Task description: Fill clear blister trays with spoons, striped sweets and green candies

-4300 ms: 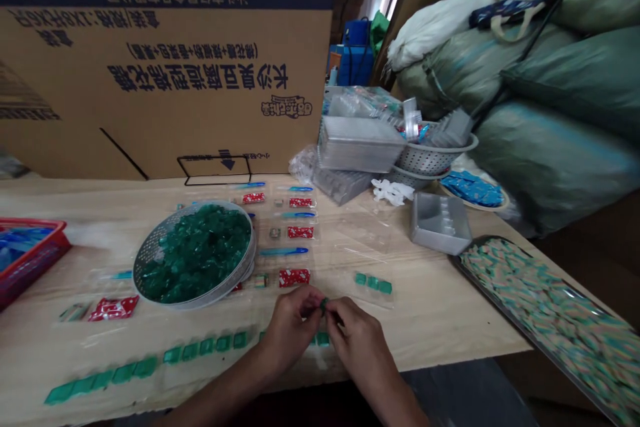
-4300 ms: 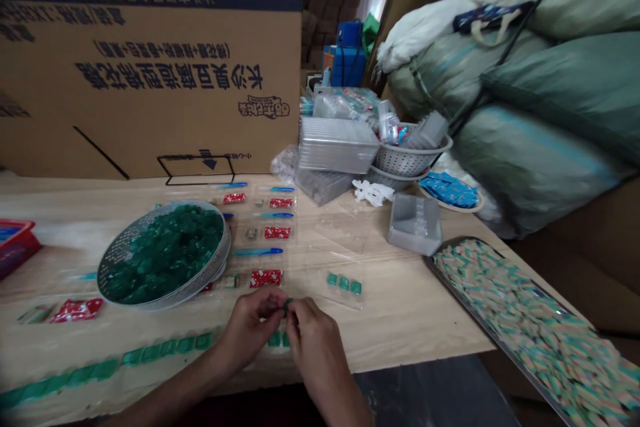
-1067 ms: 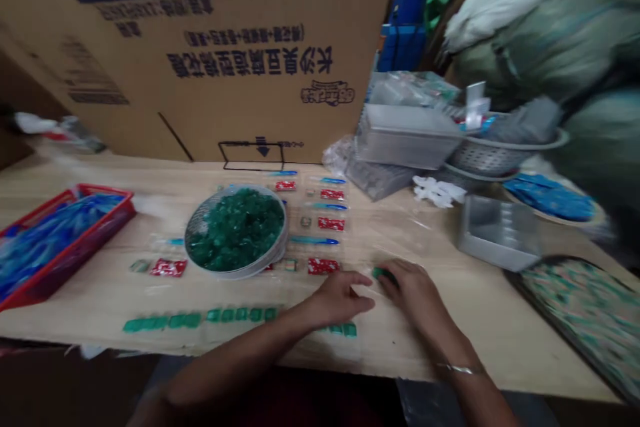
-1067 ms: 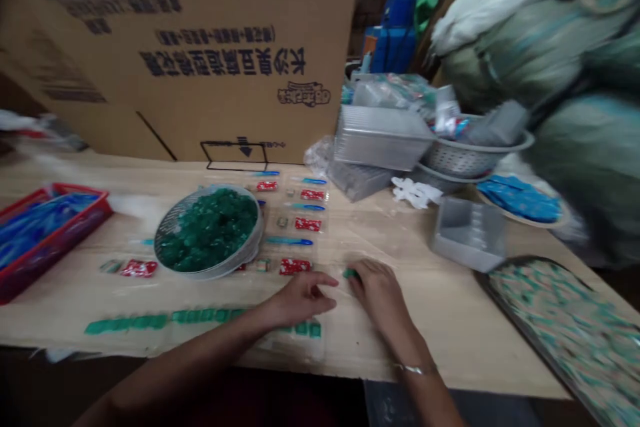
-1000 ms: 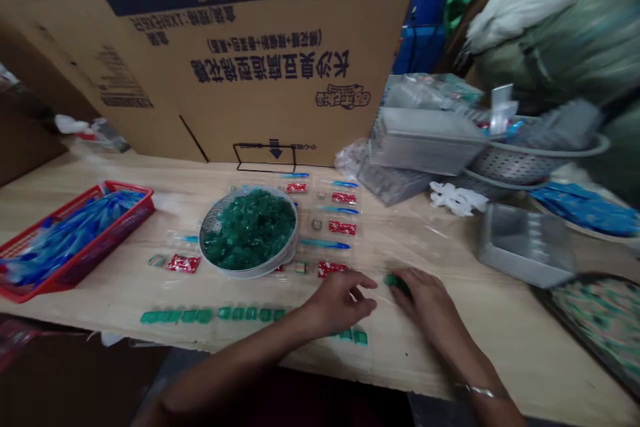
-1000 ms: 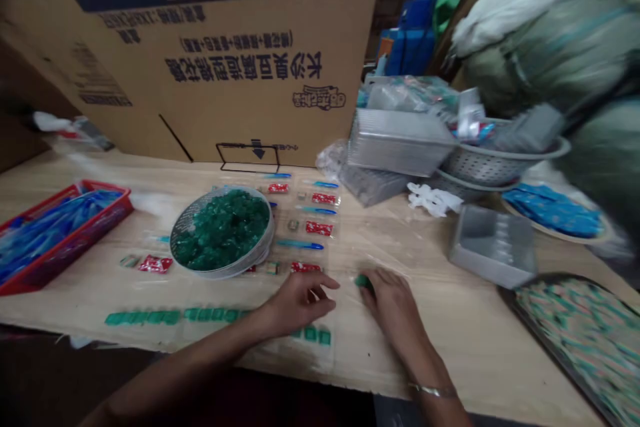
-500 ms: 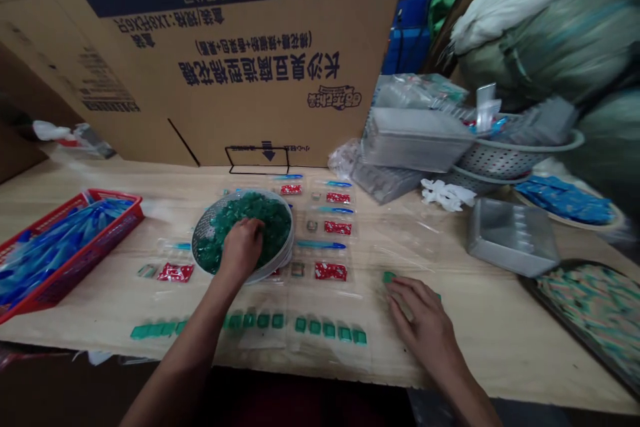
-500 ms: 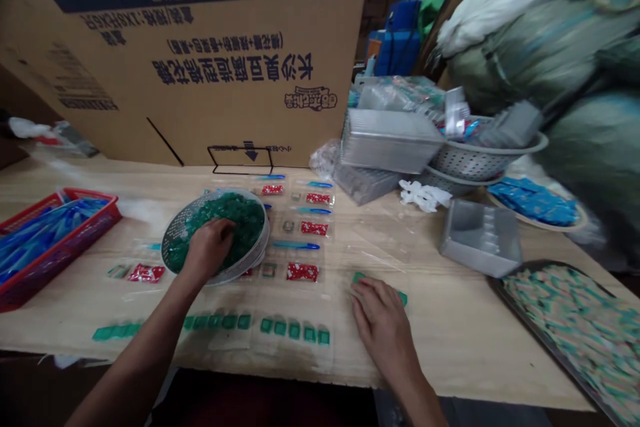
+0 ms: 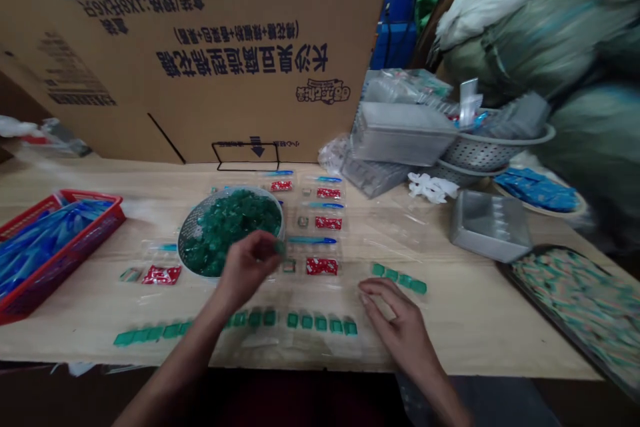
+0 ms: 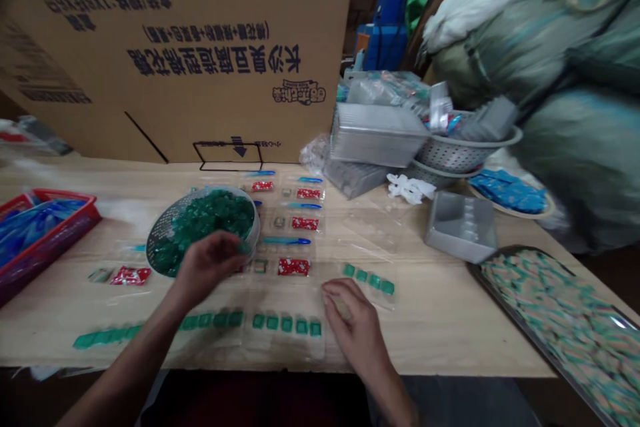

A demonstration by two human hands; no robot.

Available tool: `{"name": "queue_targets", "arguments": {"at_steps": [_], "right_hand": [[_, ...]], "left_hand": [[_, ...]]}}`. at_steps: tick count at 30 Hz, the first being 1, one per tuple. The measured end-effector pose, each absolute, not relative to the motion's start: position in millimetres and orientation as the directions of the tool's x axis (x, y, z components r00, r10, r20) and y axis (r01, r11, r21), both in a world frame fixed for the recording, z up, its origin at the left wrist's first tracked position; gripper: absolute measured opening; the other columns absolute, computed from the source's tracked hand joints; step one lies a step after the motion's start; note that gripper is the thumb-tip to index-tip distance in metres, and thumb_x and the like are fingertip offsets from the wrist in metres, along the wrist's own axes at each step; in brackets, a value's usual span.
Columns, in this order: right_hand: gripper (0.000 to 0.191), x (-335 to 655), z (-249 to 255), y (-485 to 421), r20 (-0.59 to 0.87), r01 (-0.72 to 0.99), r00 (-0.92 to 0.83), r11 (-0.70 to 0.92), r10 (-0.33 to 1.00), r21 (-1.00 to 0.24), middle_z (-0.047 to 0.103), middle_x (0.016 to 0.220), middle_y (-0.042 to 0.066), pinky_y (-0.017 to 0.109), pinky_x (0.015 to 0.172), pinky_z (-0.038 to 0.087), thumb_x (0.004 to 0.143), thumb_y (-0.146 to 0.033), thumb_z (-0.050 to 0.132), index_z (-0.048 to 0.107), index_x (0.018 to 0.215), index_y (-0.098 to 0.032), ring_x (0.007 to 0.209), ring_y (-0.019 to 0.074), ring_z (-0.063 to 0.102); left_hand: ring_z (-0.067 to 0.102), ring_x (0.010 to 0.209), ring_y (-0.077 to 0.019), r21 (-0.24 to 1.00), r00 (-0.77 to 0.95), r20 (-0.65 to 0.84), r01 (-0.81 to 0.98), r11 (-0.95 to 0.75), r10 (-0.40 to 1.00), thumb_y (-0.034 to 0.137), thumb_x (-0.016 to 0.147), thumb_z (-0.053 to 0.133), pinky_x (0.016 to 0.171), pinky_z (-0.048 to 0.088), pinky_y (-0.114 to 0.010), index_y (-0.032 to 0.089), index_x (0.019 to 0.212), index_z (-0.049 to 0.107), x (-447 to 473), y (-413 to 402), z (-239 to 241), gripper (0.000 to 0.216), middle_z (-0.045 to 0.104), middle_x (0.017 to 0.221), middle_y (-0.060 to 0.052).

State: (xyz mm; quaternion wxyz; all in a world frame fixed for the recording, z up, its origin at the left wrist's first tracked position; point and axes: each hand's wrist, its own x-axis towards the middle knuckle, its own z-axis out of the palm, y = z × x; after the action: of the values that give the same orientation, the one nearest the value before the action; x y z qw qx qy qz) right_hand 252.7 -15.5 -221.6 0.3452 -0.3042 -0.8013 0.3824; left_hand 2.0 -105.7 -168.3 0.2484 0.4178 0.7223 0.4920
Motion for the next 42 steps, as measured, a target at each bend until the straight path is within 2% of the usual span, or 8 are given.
{"name": "queue_targets", "arguments": {"at_steps": [4, 14, 18, 23, 27, 31, 35, 42], "right_hand": [[0.02, 235, -203, -33, 0.11, 0.056, -0.653, 0.192, 0.749, -0.98, 0.064, 0.093, 0.005, 0.027, 0.076, 0.049, 0.087, -0.033, 0.054, 0.062, 0.1, -0.021, 0.086, 0.0174, 0.061], [0.03, 249, -225, -29, -0.13, -0.073, -0.652, -0.234, 0.747, -0.97, 0.049, 0.065, -0.003, 0.021, 0.058, 0.037, 0.072, -0.044, 0.069, 0.055, 0.071, -0.018, 0.062, 0.011, 0.045], [0.024, 243, -227, -36, -0.085, -0.036, -0.595, -0.133, 0.799, -0.99, 0.052, 0.066, -0.002, 0.022, 0.059, 0.039, 0.077, -0.039, 0.064, 0.056, 0.072, -0.018, 0.064, 0.0123, 0.048], [0.009, 243, -218, -43, 0.226, 0.018, -0.569, 0.287, 0.791, -0.958, 0.059, 0.086, 0.003, 0.026, 0.074, 0.045, 0.085, -0.024, 0.053, 0.06, 0.088, -0.02, 0.083, 0.0163, 0.056], [0.008, 242, -220, -40, 0.334, 0.079, -0.504, 0.428, 0.796, -0.901, 0.06, 0.081, 0.002, 0.024, 0.069, 0.047, 0.08, -0.017, 0.057, 0.062, 0.086, -0.02, 0.077, 0.015, 0.058], [0.015, 240, -227, -37, 0.279, 0.089, -0.407, 0.341, 0.87, -0.936, 0.065, 0.084, 0.004, 0.024, 0.067, 0.051, 0.082, -0.021, 0.058, 0.065, 0.096, -0.019, 0.075, 0.0145, 0.062], [0.019, 239, -229, -38, 0.176, 0.038, -0.382, 0.205, 0.907, -0.978, 0.07, 0.082, 0.004, 0.024, 0.063, 0.053, 0.083, -0.026, 0.059, 0.066, 0.098, -0.018, 0.07, 0.0151, 0.065], [0.014, 237, -228, -40, 0.225, 0.044, -0.466, 0.277, 0.855, -0.96, 0.067, 0.079, 0.002, 0.021, 0.061, 0.052, 0.082, -0.022, 0.058, 0.068, 0.092, -0.018, 0.07, 0.0131, 0.063]], "left_hand": [[0.048, 0.057, -0.0088, 0.985, -0.113, -0.159, -0.092, 0.149, 0.981, 0.031, 0.06, 0.075, 0.055, 0.039, -0.021, 0.017, 0.072, 0.05, 66, -96, -186, 0.031, 0.054, 0.064, 0.003], [0.046, 0.061, -0.0077, 0.936, 0.083, -0.169, -0.298, 0.186, 0.982, 0.033, 0.056, 0.082, 0.058, 0.036, -0.02, 0.015, 0.072, 0.052, 95, -85, -209, 0.038, 0.052, 0.066, 0.005], [0.043, 0.055, -0.0063, 0.919, 0.105, -0.229, -0.304, 0.25, 0.968, 0.038, 0.055, 0.082, 0.055, 0.033, -0.019, 0.015, 0.063, 0.049, 94, -84, -210, 0.042, 0.049, 0.058, 0.006], [0.041, 0.047, -0.0053, 0.86, 0.035, -0.337, -0.396, 0.323, 0.941, 0.05, 0.058, 0.078, 0.049, 0.032, -0.019, 0.015, 0.062, 0.049, 97, -83, -213, 0.045, 0.049, 0.053, 0.006], [0.042, 0.047, -0.0052, 0.822, -0.077, -0.379, -0.485, 0.298, 0.922, 0.045, 0.056, 0.08, 0.05, 0.033, -0.019, 0.014, 0.064, 0.05, 104, -81, -213, 0.044, 0.051, 0.053, 0.005], [0.05, 0.052, -0.0076, 0.819, -0.062, -0.349, -0.504, 0.272, 0.935, 0.043, 0.062, 0.077, 0.053, 0.038, -0.02, 0.015, 0.076, 0.055, 104, -79, -212, 0.039, 0.057, 0.061, 0.003], [0.046, 0.053, -0.0081, 0.937, -0.154, -0.207, -0.315, 0.15, 0.966, 0.046, 0.063, 0.075, 0.05, 0.038, -0.02, 0.016, 0.078, 0.055, 100, -78, -211, 0.039, 0.052, 0.06, 0.004], [0.034, 0.044, -0.0053, 0.976, -0.044, -0.185, -0.128, 0.178, 0.982, 0.057, 0.072, 0.061, 0.043, 0.029, -0.019, 0.018, 0.063, 0.042, 94, -78, -221, 0.045, 0.041, 0.053, 0.007]]}}
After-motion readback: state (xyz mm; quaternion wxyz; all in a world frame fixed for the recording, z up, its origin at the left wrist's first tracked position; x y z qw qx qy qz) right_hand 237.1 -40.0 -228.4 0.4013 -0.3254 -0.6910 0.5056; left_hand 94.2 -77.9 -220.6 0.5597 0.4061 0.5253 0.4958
